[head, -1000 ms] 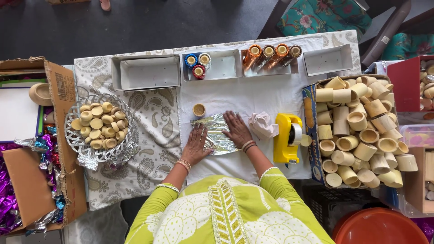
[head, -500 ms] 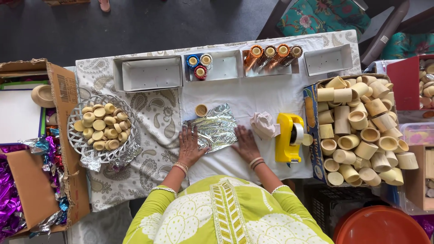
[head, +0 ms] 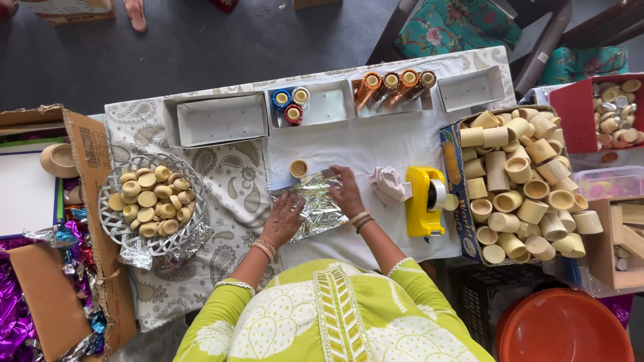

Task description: The person wraps small, cone-shaped items in shiny blue foil. They pick up a cone, wrap it in foil, and then use a tape dispenser to secure the wrapping. The wrapped items are placed into a white box on the table.

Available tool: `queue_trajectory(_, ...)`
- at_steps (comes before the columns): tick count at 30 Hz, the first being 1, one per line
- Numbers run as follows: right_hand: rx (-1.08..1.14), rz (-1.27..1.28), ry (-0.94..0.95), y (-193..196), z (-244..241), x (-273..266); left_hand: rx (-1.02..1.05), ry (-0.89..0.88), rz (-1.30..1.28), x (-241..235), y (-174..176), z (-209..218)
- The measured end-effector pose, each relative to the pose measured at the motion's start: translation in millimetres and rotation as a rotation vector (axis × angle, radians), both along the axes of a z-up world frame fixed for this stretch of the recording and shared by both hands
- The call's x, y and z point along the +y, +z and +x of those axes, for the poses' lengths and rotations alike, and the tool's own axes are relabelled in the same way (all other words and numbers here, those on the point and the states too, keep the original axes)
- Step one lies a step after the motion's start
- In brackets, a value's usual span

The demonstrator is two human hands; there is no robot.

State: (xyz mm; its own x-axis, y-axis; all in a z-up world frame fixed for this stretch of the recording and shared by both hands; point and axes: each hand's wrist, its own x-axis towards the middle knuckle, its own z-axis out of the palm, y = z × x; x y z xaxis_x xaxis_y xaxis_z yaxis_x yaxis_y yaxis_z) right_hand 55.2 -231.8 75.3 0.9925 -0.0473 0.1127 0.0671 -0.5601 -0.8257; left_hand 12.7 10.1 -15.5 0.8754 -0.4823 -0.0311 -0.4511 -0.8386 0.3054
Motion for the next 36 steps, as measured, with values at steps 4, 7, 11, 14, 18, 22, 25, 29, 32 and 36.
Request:
queue_trajectory(4, 0.013, 0.106, 0.114, -7.0, 16.9, 17.9, 0.071, -0.143, -0.022, 2.0, 12.3, 9.1)
queue_trajectory(7, 0.006, -0.061, 0.275, -14.3, 7.9, 2.7, 0.135, -0.173, -0.016, 13.6, 17.0, 8.3)
queue_trajectory(11, 0.017, -0.375, 0.665, 0.5, -37.3, -31.6, 0.223, -0.234, -0.203, 46.9, 2.6, 1.5)
queue_trajectory(14, 0.034, -0.545, 0.657, -6.3, -73.4, -48.7, 0.266, -0.289, -0.228, 67.1, 8.0, -2.9)
queue_trajectory(18, 0.047, -0.404, 0.394, -55.5, -93.4, -60.4, 0.390, -0.361, -0.188, 75.1, 61.4, -1.4)
queue_trajectory(22, 0.330, 0.013, 0.186, -52.8, -82.2, -51.6, 0.275, -0.412, -0.073, 75.8, 32.3, -11.6)
queue_trajectory(25, 0.535, 0.295, 0.171, -33.7, -66.2, -49.8, 0.196, -0.261, -0.303, 71.9, -5.1, -20.9)
queue_trajectory(29, 0.567, 0.603, 0.363, 28.0, -40.0, -45.9, 0.762, 0.317, -1.233, 59.8, -39.9, -25.7)
queue_trajectory(32, 0.566, 0.784, 0.313, 15.3, -34.6, -47.7, 0.846, 0.493, -1.551, 45.9, -22.4, -2.8)
queue_trajectory(36, 0.598, 0.702, 0.236, -49.6, -26.2, -43.5, 0.769, 0.554, -1.581, 37.7, -36.7, 8.4)
